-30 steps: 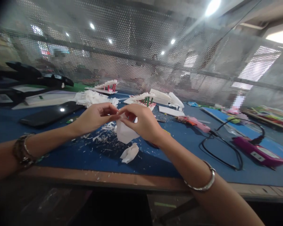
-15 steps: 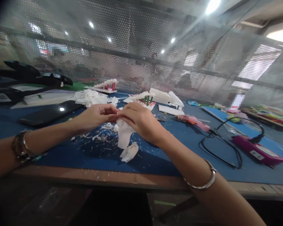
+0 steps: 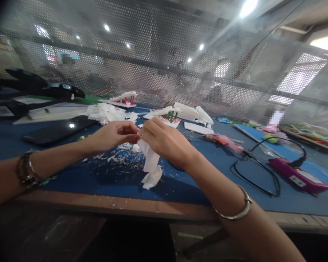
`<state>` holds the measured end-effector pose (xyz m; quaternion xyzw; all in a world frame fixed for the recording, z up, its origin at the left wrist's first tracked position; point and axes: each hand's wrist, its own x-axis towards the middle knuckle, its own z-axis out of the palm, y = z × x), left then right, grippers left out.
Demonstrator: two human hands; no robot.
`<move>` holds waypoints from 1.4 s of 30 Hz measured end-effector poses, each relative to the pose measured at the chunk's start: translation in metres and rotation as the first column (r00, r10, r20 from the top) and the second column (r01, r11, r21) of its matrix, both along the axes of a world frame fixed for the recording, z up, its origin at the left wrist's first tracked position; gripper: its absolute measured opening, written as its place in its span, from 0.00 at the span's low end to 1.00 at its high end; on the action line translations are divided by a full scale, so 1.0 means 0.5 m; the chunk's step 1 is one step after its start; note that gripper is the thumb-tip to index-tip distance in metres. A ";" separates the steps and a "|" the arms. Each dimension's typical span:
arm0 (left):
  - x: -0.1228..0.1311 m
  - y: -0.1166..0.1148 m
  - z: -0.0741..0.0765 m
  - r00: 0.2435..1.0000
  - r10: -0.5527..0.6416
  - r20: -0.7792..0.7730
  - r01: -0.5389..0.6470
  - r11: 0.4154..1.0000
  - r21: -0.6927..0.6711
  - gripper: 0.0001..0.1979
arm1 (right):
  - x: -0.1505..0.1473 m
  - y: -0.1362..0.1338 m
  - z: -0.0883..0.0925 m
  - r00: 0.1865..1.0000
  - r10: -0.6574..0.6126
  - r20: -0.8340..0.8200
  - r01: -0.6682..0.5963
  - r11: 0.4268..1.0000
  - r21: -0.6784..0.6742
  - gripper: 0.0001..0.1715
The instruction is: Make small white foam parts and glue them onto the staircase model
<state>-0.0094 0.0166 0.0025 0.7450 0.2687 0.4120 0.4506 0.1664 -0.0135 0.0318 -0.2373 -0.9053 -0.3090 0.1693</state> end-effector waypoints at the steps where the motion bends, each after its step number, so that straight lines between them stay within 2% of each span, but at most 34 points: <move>1: 0.000 0.001 -0.001 1.000 -0.001 -0.001 0.001 1.000 0.016 0.03 | 0.000 0.004 -0.002 0.999 0.015 -0.030 -0.015 1.000 -0.005 0.15; 4: -0.001 0.002 -0.004 1.000 -0.006 -0.010 0.006 0.999 0.044 0.03 | 0.002 0.015 -0.005 0.988 0.069 -0.138 -0.080 0.994 -0.072 0.12; 7: 0.001 0.001 -0.005 0.999 -0.027 -0.027 0.028 0.998 0.055 0.02 | 0.004 0.023 -0.006 0.968 0.094 -0.233 -0.146 0.965 -0.217 0.08; 13: -0.001 -0.003 -0.004 0.998 -0.044 -0.047 0.052 0.984 0.170 0.02 | -0.003 0.027 -0.015 0.887 -0.036 -0.461 -0.198 0.871 -0.450 0.08; 17: -0.005 -0.003 -0.007 0.999 0.008 -0.047 0.010 0.929 0.370 0.05 | -0.010 0.026 -0.025 0.805 -0.129 -0.579 -0.243 0.819 -0.520 0.09; 20: -0.008 -0.007 -0.008 0.992 0.085 -0.089 -0.030 0.866 0.499 0.09 | -0.014 0.024 -0.031 0.767 -0.174 -0.618 -0.244 0.811 -0.531 0.09; 22: -0.007 -0.011 -0.008 0.987 0.118 -0.107 -0.044 0.847 0.529 0.11 | -0.018 0.022 -0.034 0.748 -0.184 -0.637 -0.240 0.821 -0.518 0.09; 27: -0.002 -0.024 -0.004 0.993 0.111 -0.028 -0.086 0.885 0.458 0.17 | -0.028 0.011 -0.040 0.712 -0.125 -0.691 -0.252 0.873 -0.417 0.08; 33: 0.005 -0.029 -0.004 0.993 0.095 0.077 -0.116 0.925 0.361 0.18 | -0.033 0.002 -0.037 0.658 -0.082 -0.748 -0.259 0.909 -0.327 0.08; 36: 0.007 -0.027 0.000 0.990 0.082 0.114 -0.112 0.952 0.286 0.14 | -0.032 0.001 -0.033 0.632 -0.093 -0.770 -0.280 0.898 -0.338 0.08; 39: 0.006 -0.024 0.004 0.983 0.089 0.160 -0.121 0.970 0.209 0.08 | -0.029 0.001 -0.033 0.615 -0.095 -0.783 -0.337 0.866 -0.370 0.06; 42: 0.002 -0.022 0.006 0.974 0.113 0.196 -0.145 0.977 0.156 0.06 | -0.025 0.002 -0.032 0.609 -0.081 -0.789 -0.390 0.836 -0.386 0.04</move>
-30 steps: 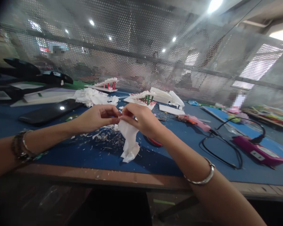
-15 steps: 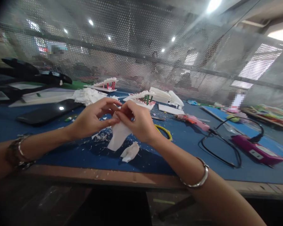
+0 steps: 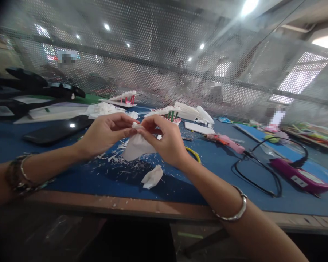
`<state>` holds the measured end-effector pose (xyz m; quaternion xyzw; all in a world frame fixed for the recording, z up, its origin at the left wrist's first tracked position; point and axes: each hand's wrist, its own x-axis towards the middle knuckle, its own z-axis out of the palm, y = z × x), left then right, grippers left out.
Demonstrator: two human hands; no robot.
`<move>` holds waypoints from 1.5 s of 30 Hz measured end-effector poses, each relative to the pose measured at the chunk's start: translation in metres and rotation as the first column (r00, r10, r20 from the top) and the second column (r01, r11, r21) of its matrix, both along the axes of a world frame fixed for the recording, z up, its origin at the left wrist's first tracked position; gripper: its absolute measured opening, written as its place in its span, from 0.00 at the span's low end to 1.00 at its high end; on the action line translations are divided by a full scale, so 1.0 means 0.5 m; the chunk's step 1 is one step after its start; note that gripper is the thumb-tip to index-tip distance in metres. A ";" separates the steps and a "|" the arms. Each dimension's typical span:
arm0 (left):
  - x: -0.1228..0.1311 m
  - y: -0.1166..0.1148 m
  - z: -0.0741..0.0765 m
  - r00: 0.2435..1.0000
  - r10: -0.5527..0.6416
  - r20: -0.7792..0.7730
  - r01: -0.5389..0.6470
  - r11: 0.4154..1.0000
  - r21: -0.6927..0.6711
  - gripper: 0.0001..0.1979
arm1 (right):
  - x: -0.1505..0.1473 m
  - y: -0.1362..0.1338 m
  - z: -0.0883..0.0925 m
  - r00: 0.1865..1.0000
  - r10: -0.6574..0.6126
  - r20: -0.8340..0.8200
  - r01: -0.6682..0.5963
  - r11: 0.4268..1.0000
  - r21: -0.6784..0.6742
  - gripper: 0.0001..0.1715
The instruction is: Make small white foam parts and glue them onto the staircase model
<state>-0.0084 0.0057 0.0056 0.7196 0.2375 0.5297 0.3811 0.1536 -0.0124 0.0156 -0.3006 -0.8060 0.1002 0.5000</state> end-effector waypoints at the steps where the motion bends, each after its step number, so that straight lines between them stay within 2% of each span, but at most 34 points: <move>1: -0.001 0.001 0.000 1.000 -0.003 0.007 0.003 1.000 -0.009 0.06 | 0.001 0.000 0.001 1.000 0.011 -0.004 -0.011 1.000 -0.004 0.04; 9: -0.002 0.017 -0.015 0.993 -0.106 0.059 0.111 0.991 -0.072 0.09 | 0.000 0.003 0.005 1.000 0.010 -0.015 -0.010 0.999 -0.040 0.05; 13: -0.001 0.016 -0.016 0.990 -0.108 0.092 0.115 0.990 -0.077 0.09 | -0.002 0.003 0.000 0.999 0.024 -0.029 -0.026 0.998 -0.052 0.05; 17: 0.001 0.010 -0.010 0.984 -0.106 0.144 0.125 0.984 -0.129 0.11 | -0.005 -0.002 0.000 1.000 -0.004 -0.031 0.003 1.000 -0.018 0.03; 22: 0.005 0.008 -0.009 0.980 -0.108 0.167 0.137 0.976 -0.172 0.05 | -0.006 -0.003 -0.003 0.999 -0.036 0.005 0.036 0.997 0.062 0.02; 25: 0.005 0.006 -0.009 0.990 -0.071 0.121 0.087 0.986 -0.139 0.04 | -0.003 -0.004 -0.003 0.996 -0.045 0.075 0.033 0.987 0.155 0.02; 29: 0.004 0.003 -0.008 0.999 -0.004 0.033 0.004 1.000 0.011 0.05 | -0.002 -0.005 0.000 0.992 -0.061 0.108 0.038 0.978 0.205 0.02; 36: 0.003 -0.004 -0.009 0.993 0.112 -0.043 -0.102 0.977 0.187 0.06 | -0.002 -0.005 -0.002 0.998 -0.047 0.048 0.040 0.991 0.128 0.02; 39: 0.003 -0.005 -0.007 0.984 0.165 -0.069 -0.146 0.964 0.222 0.06 | -0.002 -0.004 -0.002 0.999 -0.043 0.017 0.041 0.997 0.070 0.03; 42: 0.003 -0.002 -0.007 0.990 0.133 -0.055 -0.124 0.981 0.149 0.07 | -0.004 -0.003 0.003 0.999 -0.038 -0.018 0.038 0.999 -0.034 0.04; 45: 0.002 0.002 -0.004 1.000 -0.004 0.002 0.004 1.000 0.001 0.05 | -0.005 -0.003 0.009 0.999 0.030 -0.046 -0.036 0.991 -0.128 0.04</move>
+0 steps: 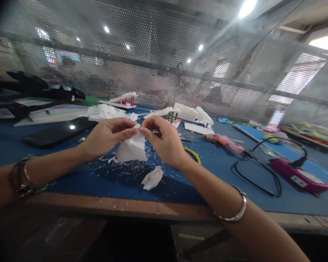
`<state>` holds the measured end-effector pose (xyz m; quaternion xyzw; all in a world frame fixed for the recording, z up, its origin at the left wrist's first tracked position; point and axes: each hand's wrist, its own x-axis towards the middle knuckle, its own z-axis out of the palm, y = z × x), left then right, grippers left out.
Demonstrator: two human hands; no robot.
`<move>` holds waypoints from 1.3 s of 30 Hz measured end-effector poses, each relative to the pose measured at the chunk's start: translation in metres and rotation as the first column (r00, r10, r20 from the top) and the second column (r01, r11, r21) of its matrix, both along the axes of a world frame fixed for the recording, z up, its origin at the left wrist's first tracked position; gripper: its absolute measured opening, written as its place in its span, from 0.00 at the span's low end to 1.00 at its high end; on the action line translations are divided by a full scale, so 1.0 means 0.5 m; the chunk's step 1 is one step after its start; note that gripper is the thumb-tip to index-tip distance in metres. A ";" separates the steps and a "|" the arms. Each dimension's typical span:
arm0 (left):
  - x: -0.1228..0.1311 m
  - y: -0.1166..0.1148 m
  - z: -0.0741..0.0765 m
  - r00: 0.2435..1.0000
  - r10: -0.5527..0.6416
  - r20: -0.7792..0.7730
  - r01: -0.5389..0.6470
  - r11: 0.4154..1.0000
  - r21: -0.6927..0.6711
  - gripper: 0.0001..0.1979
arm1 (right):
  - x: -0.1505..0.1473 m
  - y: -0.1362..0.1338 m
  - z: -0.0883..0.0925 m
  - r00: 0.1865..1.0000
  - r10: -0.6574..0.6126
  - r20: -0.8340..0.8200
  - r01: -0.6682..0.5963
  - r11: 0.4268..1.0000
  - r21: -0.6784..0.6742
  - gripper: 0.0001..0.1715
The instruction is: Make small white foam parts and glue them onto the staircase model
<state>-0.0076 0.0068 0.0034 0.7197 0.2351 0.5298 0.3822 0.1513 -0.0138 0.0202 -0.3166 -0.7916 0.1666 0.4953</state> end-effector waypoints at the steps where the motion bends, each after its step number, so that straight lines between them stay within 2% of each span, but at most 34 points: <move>1: -0.001 0.002 0.001 0.998 -0.051 0.024 0.052 0.998 -0.044 0.04 | 0.000 0.000 0.001 0.999 0.035 -0.016 -0.035 0.999 -0.032 0.04; 3: -0.004 0.004 0.004 0.989 -0.131 0.061 0.138 0.983 -0.121 0.03 | -0.001 -0.001 0.002 0.992 0.112 -0.058 -0.118 0.986 -0.114 0.05; 6: -0.007 0.004 0.008 0.974 -0.199 0.108 0.219 0.949 -0.229 0.04 | -0.002 -0.002 0.001 0.960 0.227 -0.165 -0.263 0.934 -0.241 0.06; 9: -0.007 0.002 0.010 0.962 -0.226 0.154 0.263 0.915 -0.306 0.06 | -0.002 -0.002 0.000 0.917 0.295 -0.268 -0.371 0.878 -0.302 0.05; 11: -0.007 0.000 0.010 0.962 -0.228 0.152 0.266 0.914 -0.308 0.05 | -0.002 -0.002 0.000 0.911 0.304 -0.280 -0.387 0.865 -0.320 0.05; 13: -0.008 0.000 0.012 0.978 -0.193 0.081 0.207 0.949 -0.240 0.04 | 0.001 0.000 0.001 0.932 0.277 -0.235 -0.342 0.885 -0.316 0.06; 16: -0.011 0.001 0.011 0.993 -0.014 -0.115 0.016 1.000 0.014 0.04 | 0.007 0.006 0.004 0.987 0.150 -0.050 -0.158 0.963 -0.217 0.06; 18: -0.012 0.002 0.007 0.973 0.120 -0.196 -0.085 0.980 0.182 0.05 | 0.011 0.010 0.005 0.995 0.038 0.088 -0.029 0.995 -0.098 0.05; 21: -0.011 0.005 -0.003 0.948 0.211 -0.239 -0.135 0.945 0.297 0.06 | 0.014 0.013 0.007 0.973 -0.064 0.221 0.054 0.997 0.051 0.05; 27: -0.008 -0.003 -0.006 0.937 0.230 -0.263 -0.124 0.923 0.364 0.08 | 0.016 0.011 -0.001 0.941 -0.118 0.318 0.060 0.981 0.187 0.05; 33: -0.007 -0.005 -0.001 0.924 0.273 -0.269 -0.146 0.900 0.412 0.07 | 0.012 0.012 -0.012 0.942 -0.165 0.293 0.090 0.963 0.253 0.04; 36: -0.008 0.004 0.001 0.911 0.294 -0.290 -0.164 0.902 0.399 0.08 | 0.023 0.011 0.013 0.938 -0.128 0.324 0.067 0.979 0.192 0.03; 39: -0.013 0.018 0.003 0.905 0.326 -0.272 -0.223 0.911 0.347 0.09 | 0.051 0.005 0.050 0.893 0.047 0.448 -0.037 0.999 -0.031 0.08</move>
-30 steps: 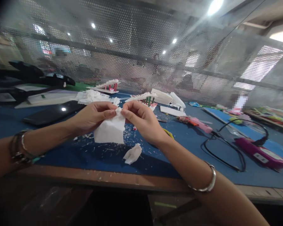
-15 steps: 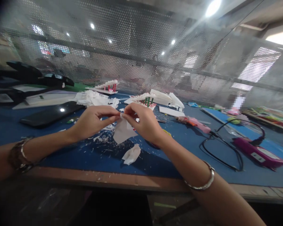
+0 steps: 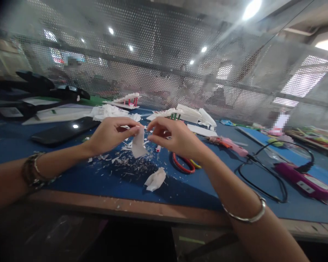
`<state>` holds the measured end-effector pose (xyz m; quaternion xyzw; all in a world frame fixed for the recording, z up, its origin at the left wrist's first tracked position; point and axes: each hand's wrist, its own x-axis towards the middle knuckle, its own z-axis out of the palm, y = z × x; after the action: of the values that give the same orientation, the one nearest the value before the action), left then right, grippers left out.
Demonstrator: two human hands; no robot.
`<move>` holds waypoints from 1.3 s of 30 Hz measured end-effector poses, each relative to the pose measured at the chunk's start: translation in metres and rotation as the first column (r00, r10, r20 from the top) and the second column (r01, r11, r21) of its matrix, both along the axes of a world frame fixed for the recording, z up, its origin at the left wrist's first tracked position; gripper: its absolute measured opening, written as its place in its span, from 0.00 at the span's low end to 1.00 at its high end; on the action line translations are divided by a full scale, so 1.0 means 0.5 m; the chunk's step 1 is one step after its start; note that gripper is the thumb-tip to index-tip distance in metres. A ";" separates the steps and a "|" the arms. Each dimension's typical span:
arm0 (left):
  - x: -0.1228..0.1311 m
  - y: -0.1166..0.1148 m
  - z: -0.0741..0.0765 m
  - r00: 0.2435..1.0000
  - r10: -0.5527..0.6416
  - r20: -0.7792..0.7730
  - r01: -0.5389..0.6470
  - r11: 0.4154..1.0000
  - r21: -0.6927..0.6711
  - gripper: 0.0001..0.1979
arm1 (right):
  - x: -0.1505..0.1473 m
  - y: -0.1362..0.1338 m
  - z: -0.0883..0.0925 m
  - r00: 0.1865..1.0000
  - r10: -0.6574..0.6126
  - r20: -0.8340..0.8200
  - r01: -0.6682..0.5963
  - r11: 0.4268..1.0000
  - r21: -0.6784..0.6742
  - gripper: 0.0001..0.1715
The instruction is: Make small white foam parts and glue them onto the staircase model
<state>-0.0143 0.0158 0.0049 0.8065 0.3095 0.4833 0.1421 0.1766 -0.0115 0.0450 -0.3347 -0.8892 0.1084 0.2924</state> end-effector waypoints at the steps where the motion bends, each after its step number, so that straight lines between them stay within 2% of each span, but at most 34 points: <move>1: -0.003 0.005 0.001 1.000 0.017 0.023 -0.017 1.000 -0.016 0.09 | 0.009 -0.003 0.009 0.993 0.079 0.092 -0.068 0.992 -0.109 0.10; 3: -0.008 0.015 0.002 0.996 0.035 0.085 -0.030 0.998 -0.051 0.09 | 0.022 -0.009 0.017 0.935 0.257 0.244 -0.179 0.937 -0.299 0.18; 5: -0.014 0.023 0.003 0.986 0.028 0.163 -0.013 0.995 -0.095 0.08 | 0.023 -0.013 0.009 0.867 0.397 0.301 -0.257 0.874 -0.412 0.23; 6: -0.016 0.026 0.003 0.979 0.024 0.203 0.000 0.993 -0.116 0.09 | 0.019 -0.014 0.002 0.844 0.439 0.307 -0.286 0.854 -0.434 0.23; 8: -0.019 0.029 0.002 0.965 0.022 0.261 0.018 0.989 -0.149 0.09 | 0.009 -0.013 -0.012 0.820 0.465 0.333 -0.315 0.853 -0.415 0.18; 11: -0.020 0.029 0.001 0.962 0.013 0.274 0.032 0.986 -0.162 0.10 | -0.004 -0.004 -0.022 0.800 0.427 0.422 -0.292 0.891 -0.348 0.11; 13: -0.018 0.027 0.000 0.965 -0.008 0.263 0.052 0.985 -0.162 0.10 | -0.007 0.005 -0.023 0.826 0.381 0.416 -0.267 0.914 -0.307 0.09; 15: -0.016 0.024 0.001 0.966 -0.030 0.256 0.074 0.983 -0.166 0.09 | -0.007 0.015 -0.027 0.919 0.244 0.309 -0.197 0.964 -0.177 0.08; 17: -0.013 0.020 0.003 0.969 -0.057 0.241 0.099 0.981 -0.165 0.09 | -0.008 0.028 -0.039 0.991 0.032 0.131 -0.036 0.999 0.029 0.09; 19: -0.011 0.016 0.003 0.975 -0.073 0.211 0.106 0.984 -0.146 0.09 | -0.009 0.041 -0.057 0.994 -0.105 -0.023 0.108 0.980 0.168 0.20; 21: -0.009 0.013 0.001 0.980 -0.086 0.177 0.109 0.986 -0.123 0.10 | -0.010 0.050 -0.072 0.991 -0.104 -0.079 0.118 0.974 0.192 0.33; 23: -0.008 0.011 -0.003 0.983 -0.105 0.152 0.124 0.985 -0.119 0.10 | -0.012 0.054 -0.079 0.988 -0.086 -0.126 0.108 0.978 0.177 0.35; 25: -0.007 0.009 -0.005 0.984 -0.123 0.131 0.138 0.983 -0.117 0.10 | -0.015 0.050 -0.076 0.973 -0.064 -0.221 0.095 0.986 0.136 0.28; 28: -0.005 0.006 -0.006 0.992 -0.084 0.091 0.090 0.993 -0.070 0.10 | -0.025 0.032 -0.064 0.944 0.002 -0.329 0.014 0.999 0.047 0.17; 32: -0.003 -0.001 -0.007 0.997 -0.067 0.048 0.069 0.997 -0.029 0.10 | -0.043 0.008 -0.062 0.962 0.014 -0.273 -0.003 0.999 0.040 0.14; 35: -0.002 -0.003 -0.010 0.993 -0.109 0.048 0.112 0.991 -0.069 0.11 | -0.049 0.005 -0.068 0.966 0.001 -0.260 0.013 0.998 0.054 0.09; 39: -0.001 -0.001 -0.008 0.977 -0.183 0.113 0.199 0.968 -0.155 0.09 | -0.047 0.008 -0.068 0.948 -0.010 -0.319 0.035 0.997 0.071 0.06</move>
<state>-0.0150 0.0151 0.0006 0.7934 0.2621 0.4789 0.2693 0.1531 -0.0073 0.0111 -0.3115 -0.8300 0.1237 0.4458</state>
